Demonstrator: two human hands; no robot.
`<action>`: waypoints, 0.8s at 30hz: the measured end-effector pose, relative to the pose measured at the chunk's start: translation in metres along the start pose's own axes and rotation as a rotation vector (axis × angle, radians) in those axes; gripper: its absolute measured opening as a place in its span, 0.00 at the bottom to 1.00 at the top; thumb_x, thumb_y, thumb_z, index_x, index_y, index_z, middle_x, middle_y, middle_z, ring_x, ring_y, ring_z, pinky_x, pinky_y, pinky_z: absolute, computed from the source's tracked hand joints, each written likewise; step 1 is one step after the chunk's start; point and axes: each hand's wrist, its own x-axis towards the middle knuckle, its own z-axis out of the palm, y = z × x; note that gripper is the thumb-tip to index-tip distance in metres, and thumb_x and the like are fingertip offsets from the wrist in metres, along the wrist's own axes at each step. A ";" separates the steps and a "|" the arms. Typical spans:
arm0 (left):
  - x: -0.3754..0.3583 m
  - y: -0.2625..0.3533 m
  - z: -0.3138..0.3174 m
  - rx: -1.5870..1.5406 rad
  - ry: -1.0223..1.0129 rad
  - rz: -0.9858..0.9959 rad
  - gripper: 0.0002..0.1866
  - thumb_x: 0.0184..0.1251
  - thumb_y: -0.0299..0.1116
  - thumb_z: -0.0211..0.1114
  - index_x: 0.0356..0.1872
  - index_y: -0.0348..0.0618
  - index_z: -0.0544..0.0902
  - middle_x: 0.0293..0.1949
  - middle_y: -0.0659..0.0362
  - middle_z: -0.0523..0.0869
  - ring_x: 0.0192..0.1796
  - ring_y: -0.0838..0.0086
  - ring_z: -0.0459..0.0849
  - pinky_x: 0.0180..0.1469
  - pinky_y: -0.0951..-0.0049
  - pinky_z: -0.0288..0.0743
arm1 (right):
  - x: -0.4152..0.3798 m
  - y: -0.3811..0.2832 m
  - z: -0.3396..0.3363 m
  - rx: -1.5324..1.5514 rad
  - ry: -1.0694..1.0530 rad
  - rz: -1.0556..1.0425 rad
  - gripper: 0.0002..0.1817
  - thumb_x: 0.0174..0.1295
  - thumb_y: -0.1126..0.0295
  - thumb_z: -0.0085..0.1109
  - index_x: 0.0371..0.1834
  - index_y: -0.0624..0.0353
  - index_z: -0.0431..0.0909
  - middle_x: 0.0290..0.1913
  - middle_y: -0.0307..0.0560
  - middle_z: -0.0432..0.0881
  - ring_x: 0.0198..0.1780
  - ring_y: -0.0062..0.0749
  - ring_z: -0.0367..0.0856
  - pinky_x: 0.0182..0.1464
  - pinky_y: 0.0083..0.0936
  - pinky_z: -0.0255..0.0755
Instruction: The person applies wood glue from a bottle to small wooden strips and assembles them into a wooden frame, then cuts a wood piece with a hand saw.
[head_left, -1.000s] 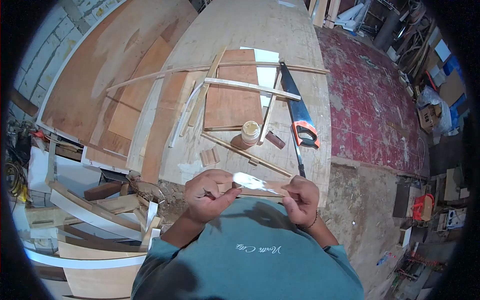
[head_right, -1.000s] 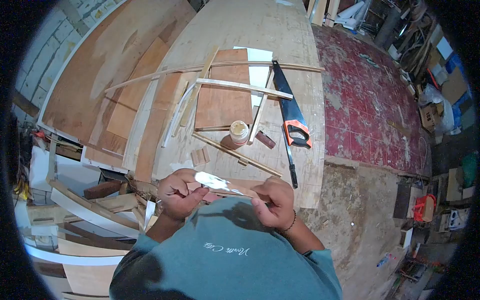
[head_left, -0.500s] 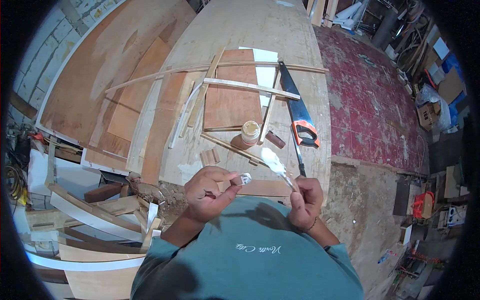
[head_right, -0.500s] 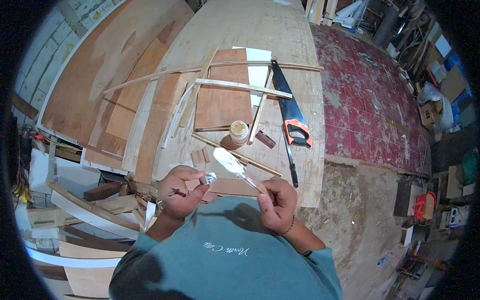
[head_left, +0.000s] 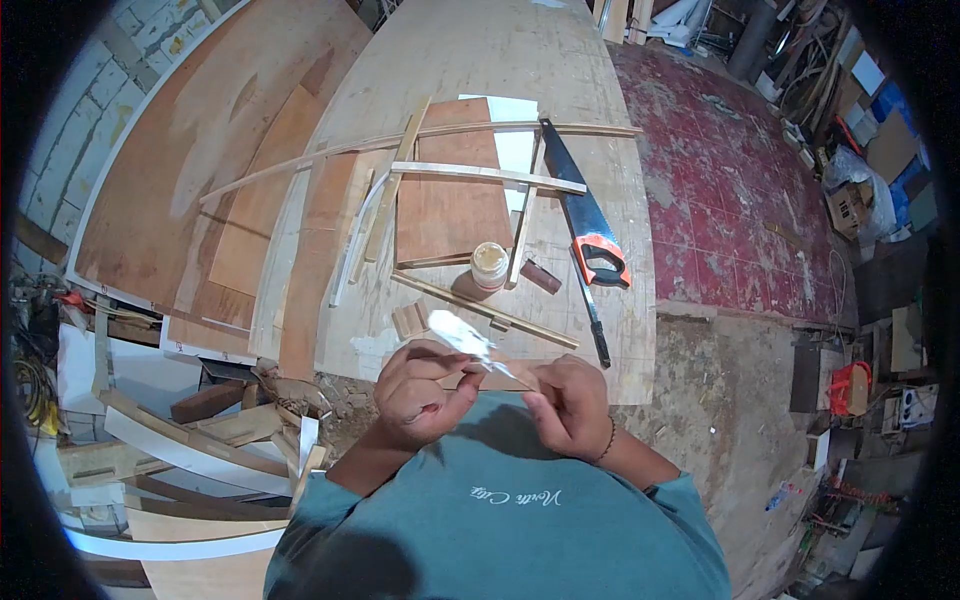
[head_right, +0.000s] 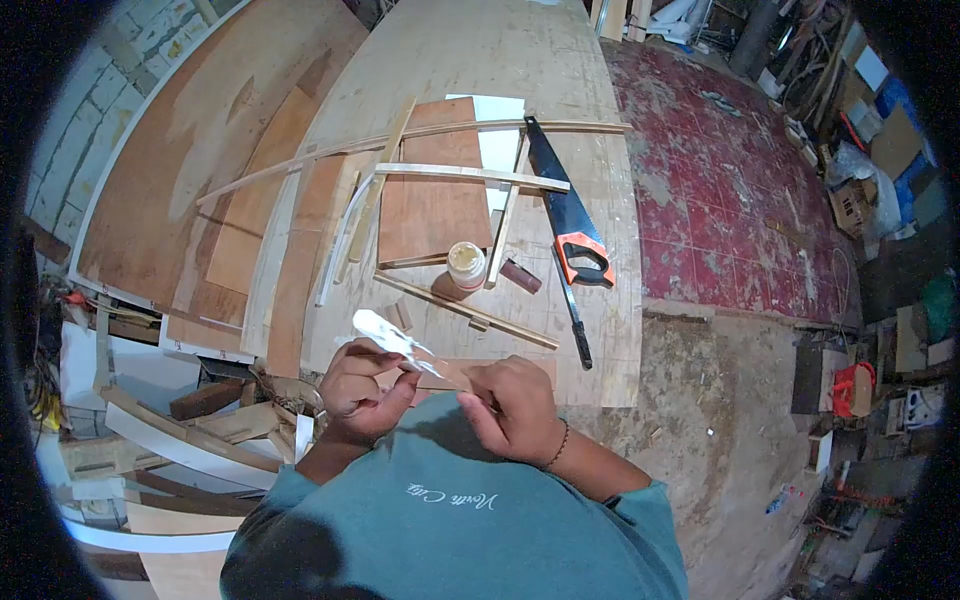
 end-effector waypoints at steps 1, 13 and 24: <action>-0.002 -0.001 0.002 -0.004 -0.002 -0.001 0.21 0.42 0.16 0.73 0.25 0.45 0.66 0.38 0.53 0.83 0.31 0.65 0.84 0.29 0.68 0.77 | 0.002 0.000 0.000 -0.024 -0.060 -0.046 0.09 0.55 0.73 0.60 0.38 0.62 0.75 0.20 0.45 0.72 0.21 0.36 0.70 0.26 0.30 0.63; 0.009 -0.007 0.007 -1.223 0.293 -1.136 0.20 0.60 0.22 0.57 0.55 0.36 0.67 0.45 0.54 0.77 0.46 0.68 0.80 0.52 0.69 0.76 | -0.007 0.026 0.006 0.181 0.164 0.160 0.10 0.66 0.69 0.48 0.45 0.64 0.68 0.23 0.39 0.67 0.23 0.19 0.63 0.27 0.22 0.61; 0.009 -0.023 0.027 -1.548 0.060 -1.181 0.14 0.61 0.22 0.56 0.49 0.36 0.73 0.45 0.53 0.81 0.51 0.67 0.81 0.59 0.67 0.75 | 0.001 0.026 0.012 0.380 0.081 0.274 0.12 0.68 0.65 0.46 0.45 0.63 0.64 0.28 0.37 0.65 0.27 0.17 0.61 0.29 0.18 0.60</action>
